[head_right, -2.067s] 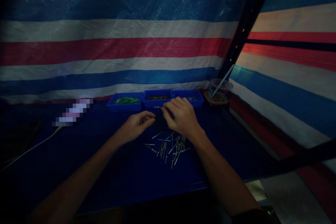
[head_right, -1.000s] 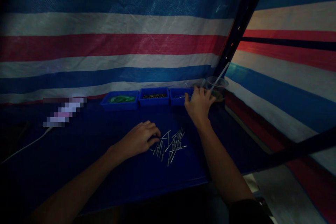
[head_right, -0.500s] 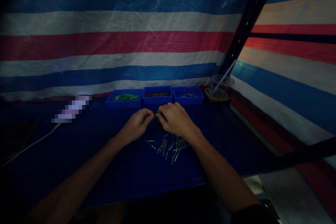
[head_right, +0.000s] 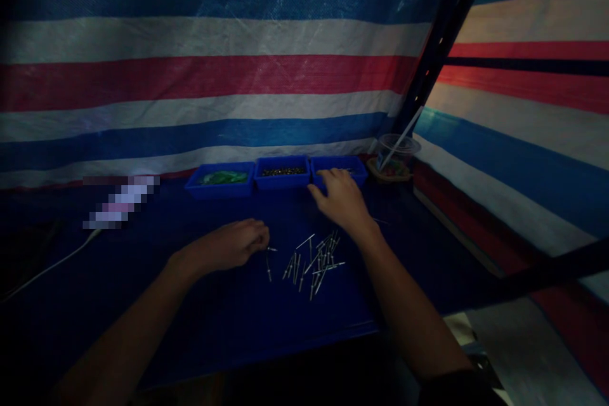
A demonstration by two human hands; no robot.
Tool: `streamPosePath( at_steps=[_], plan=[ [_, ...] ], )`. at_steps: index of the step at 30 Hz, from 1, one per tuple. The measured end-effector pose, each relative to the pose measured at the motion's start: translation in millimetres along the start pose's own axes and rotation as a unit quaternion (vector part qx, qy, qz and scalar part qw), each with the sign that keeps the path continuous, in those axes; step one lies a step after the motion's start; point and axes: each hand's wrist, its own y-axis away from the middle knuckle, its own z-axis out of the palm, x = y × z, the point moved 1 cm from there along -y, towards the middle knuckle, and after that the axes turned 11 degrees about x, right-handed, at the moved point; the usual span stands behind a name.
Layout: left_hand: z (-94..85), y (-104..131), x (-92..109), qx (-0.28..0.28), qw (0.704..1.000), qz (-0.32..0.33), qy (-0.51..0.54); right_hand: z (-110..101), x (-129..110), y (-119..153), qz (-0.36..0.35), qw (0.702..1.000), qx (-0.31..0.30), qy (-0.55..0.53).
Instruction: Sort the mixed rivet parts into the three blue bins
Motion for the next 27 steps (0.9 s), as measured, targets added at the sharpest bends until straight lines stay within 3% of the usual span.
streamPosePath(
  at_steps=[3, 5, 10, 14, 17, 20, 22, 24, 27],
  plan=[
    [-1.5, -6, -9, 0.051, 0.998, -0.007, 0.044, 5, -42, 12, -0.113, 0.982, -0.099, -0.111],
    [-4.5, -9, -12, 0.094, 0.992, -0.020, 0.082, 7, -59, 19, -0.159, 0.971, -0.127, -0.124],
    [-9.8, -14, -4, 0.159, 0.975, -0.047, 0.149, 8, -60, 19, -0.171, 0.976, -0.084, -0.101],
    [-11.7, -14, 2, 0.174, 0.970, -0.054, 0.160, 2, -50, 13, -0.146, 0.983, -0.020, -0.114],
    [-15.4, -6, -1, 0.124, 0.986, -0.063, 0.094, -10, -42, 8, -0.106, 0.984, 0.086, -0.118],
    [-18.2, 7, -6, -0.022, 0.993, -0.110, 0.024, -27, -23, 2, -0.034, 0.973, 0.219, -0.064],
    [-18.9, 14, -7, -0.074, 0.987, -0.140, -0.006, -34, -3, -4, 0.036, 0.964, 0.264, 0.009],
    [-17.7, 16, -6, -0.086, 0.985, -0.147, -0.022, -35, 19, -9, 0.105, 0.962, 0.233, 0.094],
    [-13.5, 12, -4, -0.074, 0.990, -0.122, -0.021, -24, 45, -10, 0.169, 0.965, 0.105, 0.173]
  ],
)
